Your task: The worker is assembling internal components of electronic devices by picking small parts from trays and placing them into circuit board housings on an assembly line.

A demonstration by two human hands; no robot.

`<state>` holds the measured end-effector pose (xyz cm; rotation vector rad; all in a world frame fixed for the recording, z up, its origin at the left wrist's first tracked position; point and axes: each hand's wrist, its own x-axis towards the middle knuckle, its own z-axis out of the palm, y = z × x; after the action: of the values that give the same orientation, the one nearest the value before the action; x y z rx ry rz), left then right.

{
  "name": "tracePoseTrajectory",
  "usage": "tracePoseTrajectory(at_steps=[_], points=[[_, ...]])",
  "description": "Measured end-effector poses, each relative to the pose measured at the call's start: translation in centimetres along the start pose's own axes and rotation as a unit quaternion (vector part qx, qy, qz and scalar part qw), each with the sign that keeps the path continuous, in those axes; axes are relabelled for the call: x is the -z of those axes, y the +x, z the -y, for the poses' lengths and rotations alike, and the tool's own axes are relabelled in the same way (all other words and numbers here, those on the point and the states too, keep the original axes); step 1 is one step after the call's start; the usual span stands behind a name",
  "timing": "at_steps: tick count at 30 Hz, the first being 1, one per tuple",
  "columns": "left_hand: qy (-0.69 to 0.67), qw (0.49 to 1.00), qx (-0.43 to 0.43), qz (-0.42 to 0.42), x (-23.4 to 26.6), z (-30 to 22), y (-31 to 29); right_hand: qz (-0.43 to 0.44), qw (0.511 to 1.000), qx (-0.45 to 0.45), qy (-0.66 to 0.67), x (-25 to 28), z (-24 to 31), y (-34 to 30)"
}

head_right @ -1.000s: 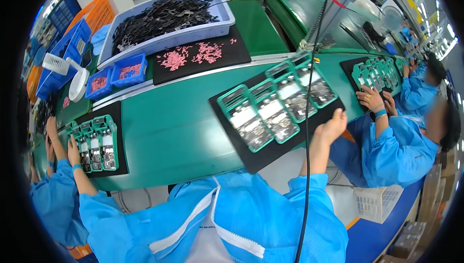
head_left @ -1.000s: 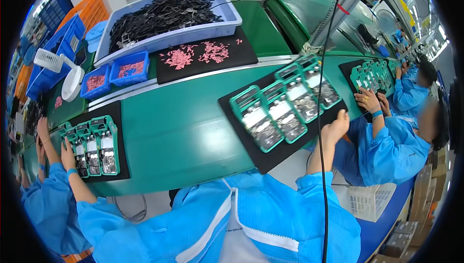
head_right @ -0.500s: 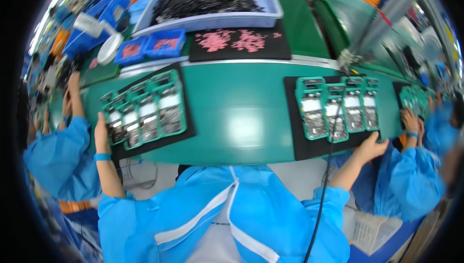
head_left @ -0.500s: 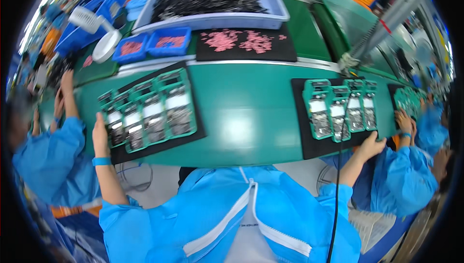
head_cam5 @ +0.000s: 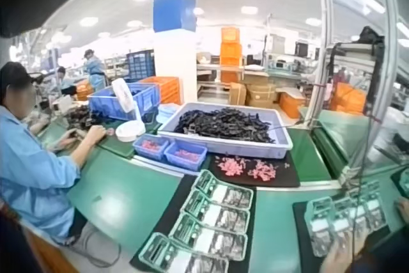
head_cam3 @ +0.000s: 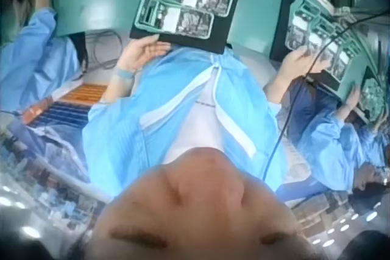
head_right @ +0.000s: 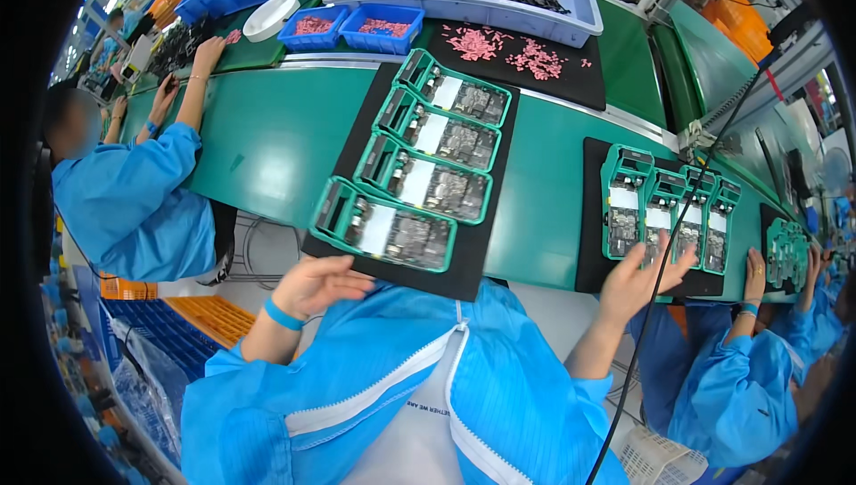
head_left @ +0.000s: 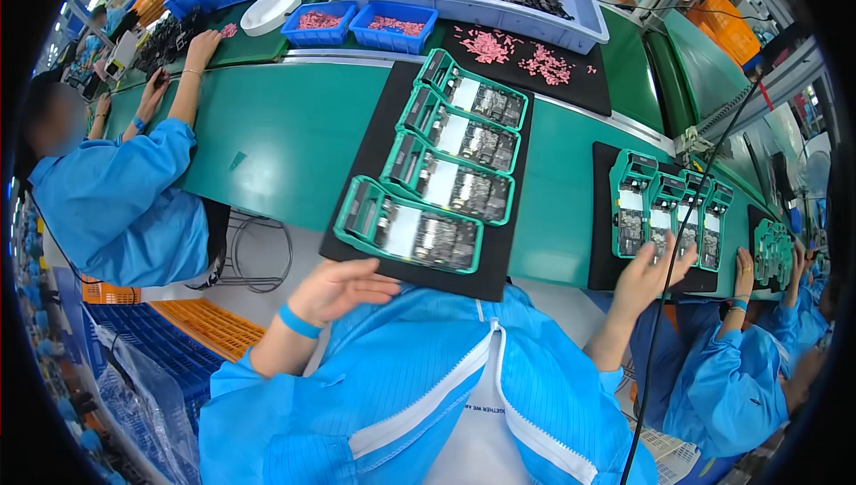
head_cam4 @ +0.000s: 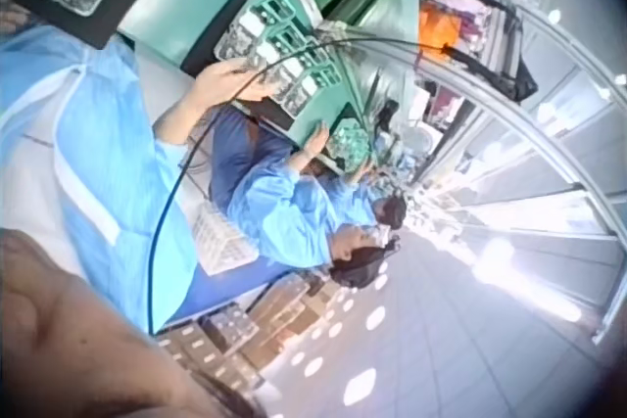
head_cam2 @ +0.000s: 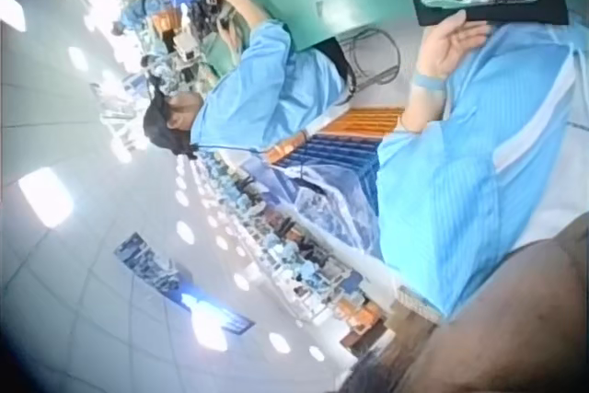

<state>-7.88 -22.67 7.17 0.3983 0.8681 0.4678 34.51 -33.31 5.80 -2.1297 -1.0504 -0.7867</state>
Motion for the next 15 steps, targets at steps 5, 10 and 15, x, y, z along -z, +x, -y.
tracePoseTrajectory(at_steps=[5,10,15], points=[[-0.065,0.996,0.054,0.022,1.2,3.9,2.5,0.11,0.973,0.051,0.196,0.0,6.6,-1.0],[0.191,0.977,0.056,0.074,3.0,0.9,0.9,0.204,0.908,0.06,0.36,-3.6,12.8,4.0],[0.395,0.918,0.009,-0.024,4.4,-4.7,-3.1,0.271,0.888,0.017,0.371,-14.7,15.5,10.5]])
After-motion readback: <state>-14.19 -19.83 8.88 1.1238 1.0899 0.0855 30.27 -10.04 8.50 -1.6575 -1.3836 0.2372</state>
